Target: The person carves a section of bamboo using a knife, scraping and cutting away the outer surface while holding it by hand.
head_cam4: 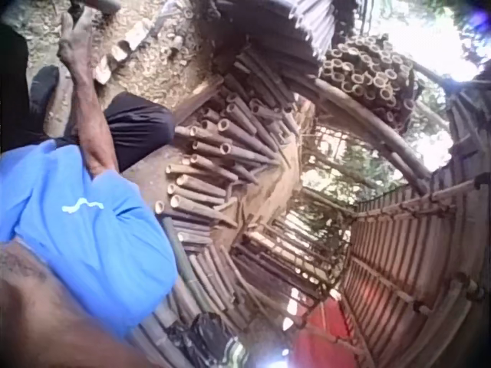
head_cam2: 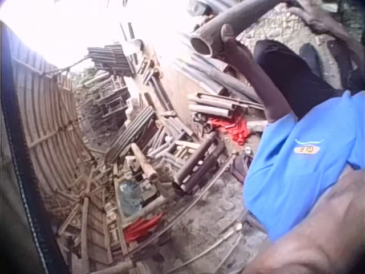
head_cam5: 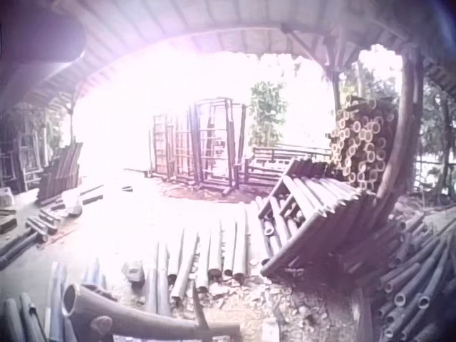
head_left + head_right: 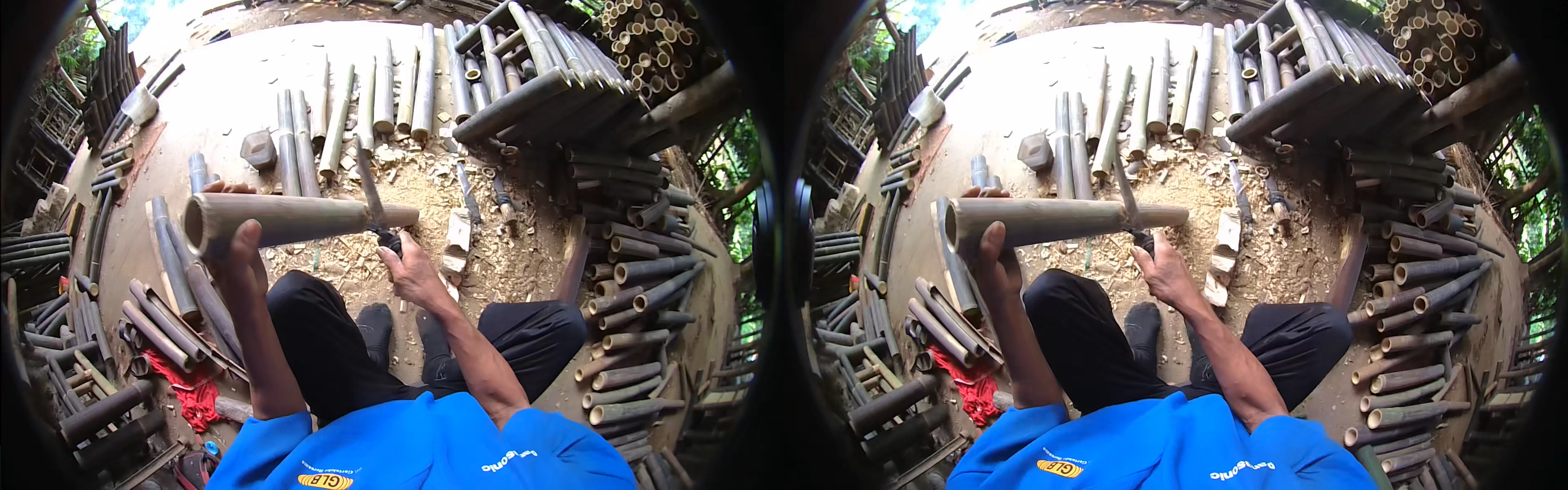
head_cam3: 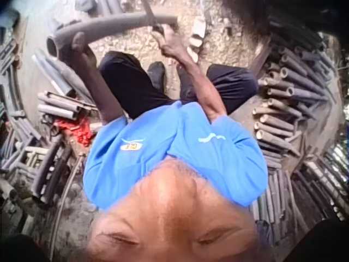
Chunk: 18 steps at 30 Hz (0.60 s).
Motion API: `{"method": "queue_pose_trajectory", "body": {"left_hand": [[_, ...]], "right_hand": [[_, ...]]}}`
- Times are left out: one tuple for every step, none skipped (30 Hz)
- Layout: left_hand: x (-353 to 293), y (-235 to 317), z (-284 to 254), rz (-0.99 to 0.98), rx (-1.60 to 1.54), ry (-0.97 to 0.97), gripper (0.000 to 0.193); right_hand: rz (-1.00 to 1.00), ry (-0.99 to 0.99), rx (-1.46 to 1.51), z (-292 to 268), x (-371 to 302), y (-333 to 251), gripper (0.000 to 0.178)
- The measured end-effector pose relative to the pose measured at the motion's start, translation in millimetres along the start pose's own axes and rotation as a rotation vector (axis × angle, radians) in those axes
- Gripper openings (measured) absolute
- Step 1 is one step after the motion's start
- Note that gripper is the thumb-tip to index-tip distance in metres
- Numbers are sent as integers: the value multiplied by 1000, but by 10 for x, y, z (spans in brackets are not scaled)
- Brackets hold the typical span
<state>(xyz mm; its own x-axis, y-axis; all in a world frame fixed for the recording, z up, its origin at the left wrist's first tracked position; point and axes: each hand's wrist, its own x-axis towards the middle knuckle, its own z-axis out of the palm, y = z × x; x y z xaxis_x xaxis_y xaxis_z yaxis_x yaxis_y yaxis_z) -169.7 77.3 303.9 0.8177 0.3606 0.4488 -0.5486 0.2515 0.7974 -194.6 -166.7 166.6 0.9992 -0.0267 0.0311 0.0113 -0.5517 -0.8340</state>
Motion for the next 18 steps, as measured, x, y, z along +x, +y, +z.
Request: {"method": "queue_pose_trajectory", "body": {"left_hand": [[50,-102,-117,-64,-43,74,68],[186,-265,-437,-111,-111,143,70],[287,-370,-702,-103,-88,149,70],[447,-437,-682,-57,-17,254,66],[508,-559,-827,-27,17,397,62],[556,-636,-1062,-21,28,396,62],[614,-693,-1295,-69,-20,359,56],[595,-709,-1298,-130,-82,327,51],[564,-723,-1288,-135,-87,328,51],[530,-731,-1268,-154,-80,267,47],[460,-672,-1172,-179,-65,208,43],[387,-572,-967,-135,-16,171,49],[283,-463,-692,-142,-18,172,49],[198,-291,-430,-84,21,101,51],[122,-158,-211,-32,55,33,54],[49,-112,-66,-60,196,-1,57],[28,-60,63,-74,341,-40,60],[15,-92,234,-40,327,-68,57]], "right_hand": [[133,-137,218,-65,-25,-101,41],[177,-120,360,-8,-64,-193,41],[141,-90,262,-3,-137,-327,39],[99,-52,243,-47,-179,-221,38],[66,-25,167,-49,-212,-119,38],[94,-52,95,-53,-215,-71,38],[96,-67,41,-45,-220,-44,40],[127,-116,-16,-62,-210,0,39],[158,-165,-70,-76,-192,27,39],[162,-161,-74,-97,-172,42,39],[155,-185,-32,-138,-168,-29,38],[140,-205,12,-193,-140,-143,36],[146,-205,8,-306,-150,-345,36],[73,-150,75,-415,-170,-656,37],[4,-95,135,-516,-190,-884,38],[-144,21,155,-570,-206,-949,40],[-302,140,182,-613,-208,-1013,44],[-431,254,186,-688,-210,-1042,52]]}}
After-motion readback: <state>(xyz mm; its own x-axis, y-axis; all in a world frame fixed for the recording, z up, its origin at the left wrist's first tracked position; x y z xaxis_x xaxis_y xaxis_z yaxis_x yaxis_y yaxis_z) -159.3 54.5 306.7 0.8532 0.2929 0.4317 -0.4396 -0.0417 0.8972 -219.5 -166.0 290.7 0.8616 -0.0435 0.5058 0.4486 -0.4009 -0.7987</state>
